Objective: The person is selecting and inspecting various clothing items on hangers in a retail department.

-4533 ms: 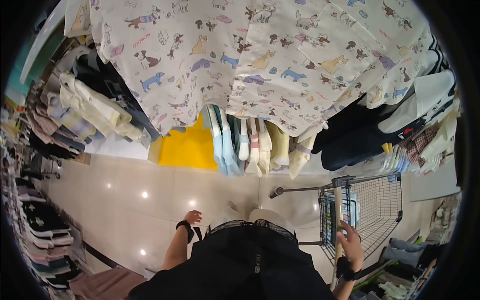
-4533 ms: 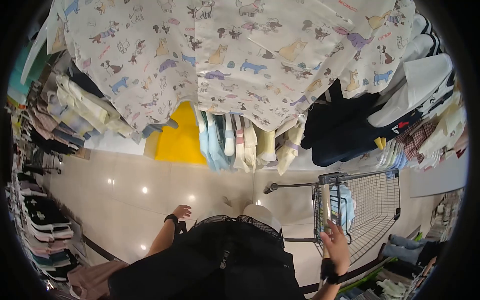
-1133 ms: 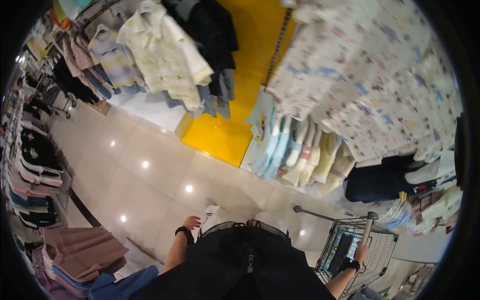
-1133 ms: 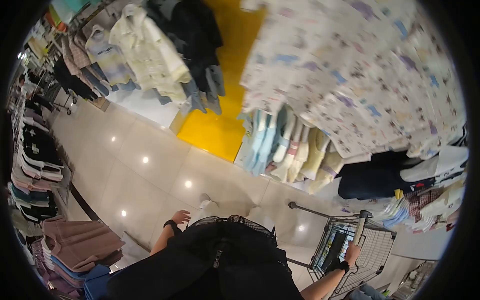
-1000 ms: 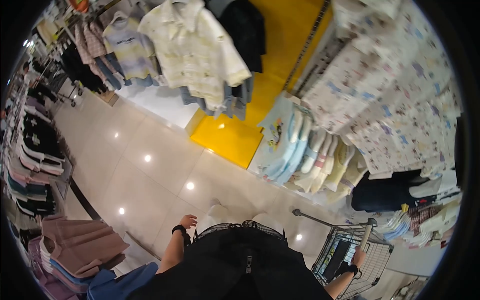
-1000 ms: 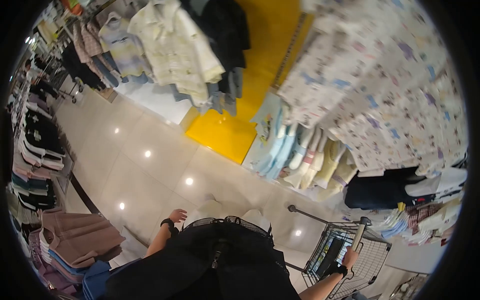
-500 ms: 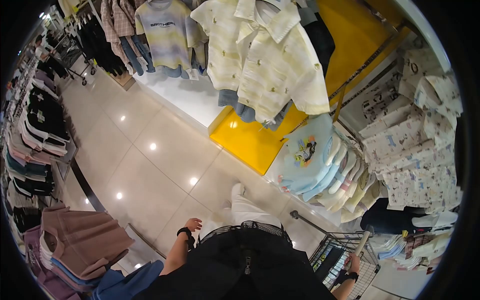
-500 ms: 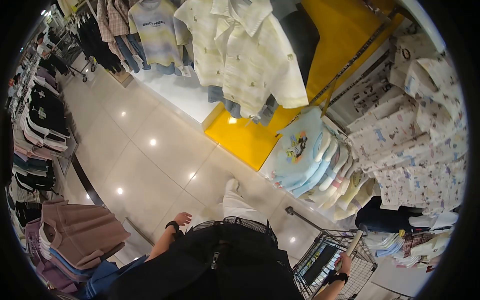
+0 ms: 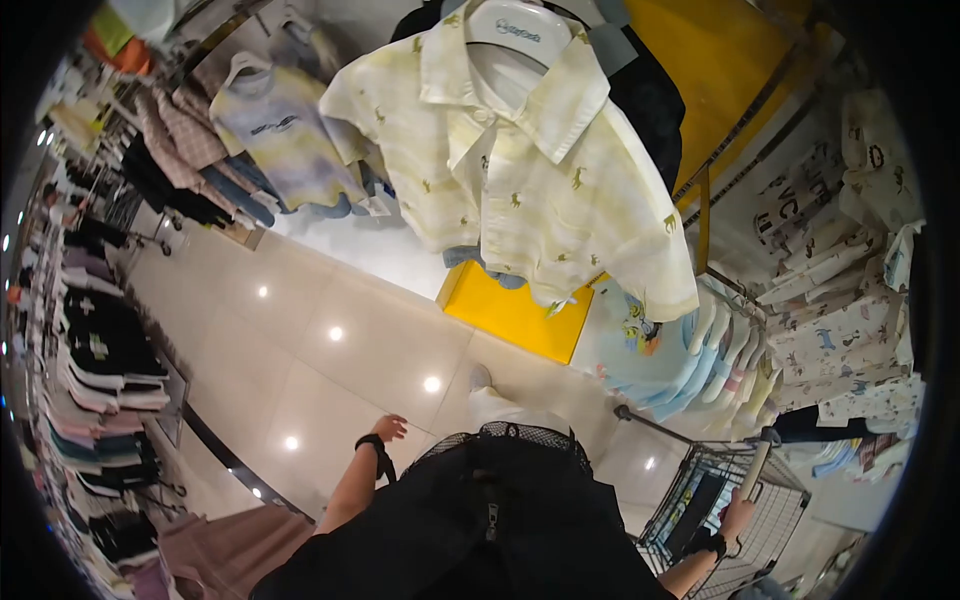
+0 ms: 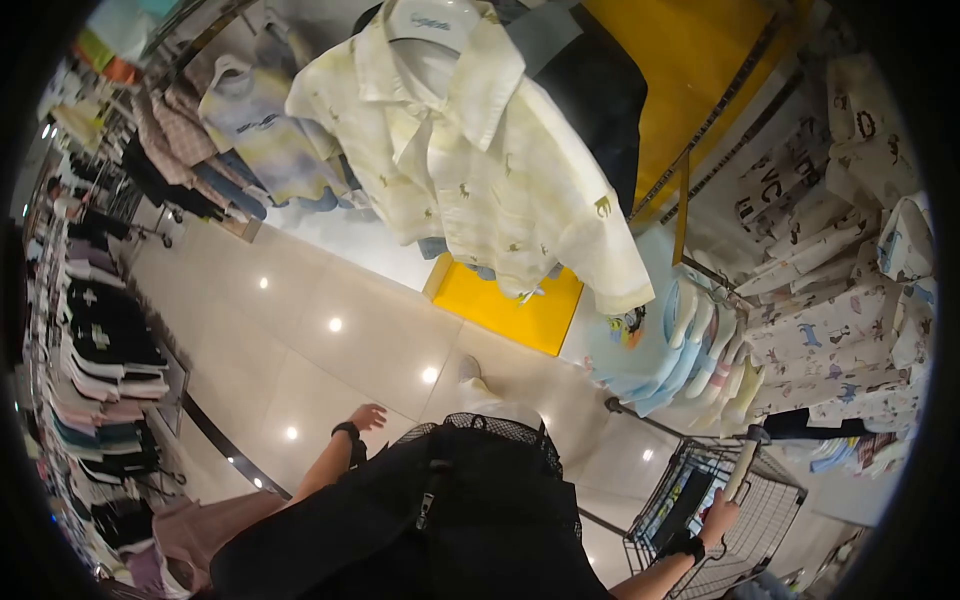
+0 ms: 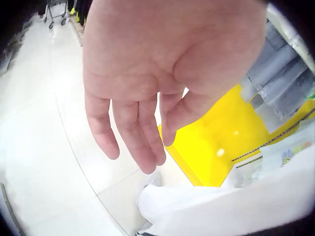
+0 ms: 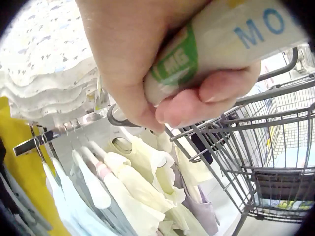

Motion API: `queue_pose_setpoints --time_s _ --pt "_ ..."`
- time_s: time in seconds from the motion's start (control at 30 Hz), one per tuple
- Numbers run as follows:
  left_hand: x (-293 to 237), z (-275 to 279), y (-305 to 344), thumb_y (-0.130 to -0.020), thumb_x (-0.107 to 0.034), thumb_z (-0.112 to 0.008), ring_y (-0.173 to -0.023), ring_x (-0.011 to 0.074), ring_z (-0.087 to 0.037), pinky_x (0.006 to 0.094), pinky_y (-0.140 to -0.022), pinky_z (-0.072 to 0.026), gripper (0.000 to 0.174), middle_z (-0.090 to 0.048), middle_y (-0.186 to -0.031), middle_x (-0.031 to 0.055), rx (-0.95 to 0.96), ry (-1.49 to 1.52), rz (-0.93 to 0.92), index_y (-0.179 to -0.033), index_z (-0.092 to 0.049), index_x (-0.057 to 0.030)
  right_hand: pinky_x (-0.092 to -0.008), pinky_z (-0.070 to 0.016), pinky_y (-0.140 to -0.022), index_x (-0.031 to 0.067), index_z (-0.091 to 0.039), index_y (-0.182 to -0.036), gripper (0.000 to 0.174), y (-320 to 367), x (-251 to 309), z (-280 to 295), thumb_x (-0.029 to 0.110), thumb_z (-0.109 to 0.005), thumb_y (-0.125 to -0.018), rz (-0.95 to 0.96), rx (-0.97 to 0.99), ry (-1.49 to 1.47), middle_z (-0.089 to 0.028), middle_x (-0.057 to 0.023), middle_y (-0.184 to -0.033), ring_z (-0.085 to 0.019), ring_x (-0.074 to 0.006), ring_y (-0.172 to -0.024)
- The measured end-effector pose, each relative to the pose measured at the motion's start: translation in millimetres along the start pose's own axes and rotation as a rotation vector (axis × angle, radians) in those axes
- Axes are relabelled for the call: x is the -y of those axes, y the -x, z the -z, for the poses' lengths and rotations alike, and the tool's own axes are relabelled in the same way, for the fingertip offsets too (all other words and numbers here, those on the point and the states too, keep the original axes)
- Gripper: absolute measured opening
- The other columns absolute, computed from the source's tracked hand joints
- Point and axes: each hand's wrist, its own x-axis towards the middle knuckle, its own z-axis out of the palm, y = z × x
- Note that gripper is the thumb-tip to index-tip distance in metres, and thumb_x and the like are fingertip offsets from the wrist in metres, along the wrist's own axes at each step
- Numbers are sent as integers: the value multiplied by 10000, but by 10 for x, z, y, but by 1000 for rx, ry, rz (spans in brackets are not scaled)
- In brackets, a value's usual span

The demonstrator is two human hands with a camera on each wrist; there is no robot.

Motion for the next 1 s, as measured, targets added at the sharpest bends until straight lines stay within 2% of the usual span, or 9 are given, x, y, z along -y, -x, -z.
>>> queue_pose_setpoints --time_s 0.03,0.07,0.13,0.23,0.47,0.67,0.73,0.77,1.0 --pt "-35 274 -182 -794 -76 -489 -803 262 -645 465 -717 -480 315 -651 -925 117 79 89 -60 -1105 -543 -72 -273 -289 -289 62 -452 -592 409 73 31 -15 384 -597 -797 38 -90 192 -409 -18 -404 -417 -117 -320" --pt "-338 314 -44 -792 -91 -481 -793 247 -639 444 -702 -472 317 -644 -924 130 -73 -25 -82 -1100 -546 -55 -273 -289 -289 62 -452 -592 409 157 50 -13 384 -597 -797 23 -94 197 -409 -18 -404 -417 -117 -320" --pt "-765 492 33 -784 -109 -459 -792 228 -627 415 -692 -459 337 -637 -927 127 -121 -38 -103 -1105 -547 -56 -270 -284 -286 62 -443 -543 524 316 170 -106 502 -562 -801 55 0 -192 -415 -13 -413 -418 -116 -312" --pt "-1158 656 32 -779 -123 -434 -812 216 -618 392 -686 -447 356 -635 -929 119 -98 -46 -187 -1111 -547 -59 -248 -290 -306 66 -440 -554 572 629 336 -142 578 -518 -798 -61 50 -243 -411 -18 -415 -422 -108 -322" --pt "-1169 947 -267 -814 -173 -470 -810 204 -630 393 -686 -466 318 -650 -923 86 66 -165 -116 -1113 -537 -91 -290 -262 -329 107 -342 -529 586 1162 693 -334 605 -497 -797 -101 0 -119 -289 18 -432 -269 -100 -339" --pt "-1076 1408 -598 -805 -157 -461 -794 218 -652 363 -606 -504 367 -652 -938 105 136 -224 -47 -1160 -484 -64 -350 -354 -394 23 -465 -561 647 1584 730 -539 616 -434 -819 -40 -22 85 -443 -86 -465 -450 -203 -387" --pt "-1126 1611 -697 -793 -161 -425 -863 251 -628 489 -745 -451 360 -642 -966 136 221 -135 -118 -1131 -514 -76 -431 -397 -462 -58 -568 -684 730 1792 704 -674 638 -393 -816 62 -350 559 -560 -183 -577 -557 -332 -523" --pt "-1280 1655 -612 -780 -170 -434 -861 247 -629 476 -749 -453 376 -646 -955 131 160 -162 -76 -1134 -516 -76 -487 -423 -529 -84 -604 -792 784 1948 846 -673 659 -353 -812 36 -314 572 -592 -238 -676 -572 -409 -630" --pt "-1627 2402 -713 -774 -158 -455 -810 204 -627 393 -706 -452 385 -647 -941 108 106 -242 -165 -1147 -523 -90 -481 -442 -547 -57 -616 -774 814 2493 1025 -954 699 -314 -794 -22 -279 714 -589 -226 -684 -585 -392 -656"
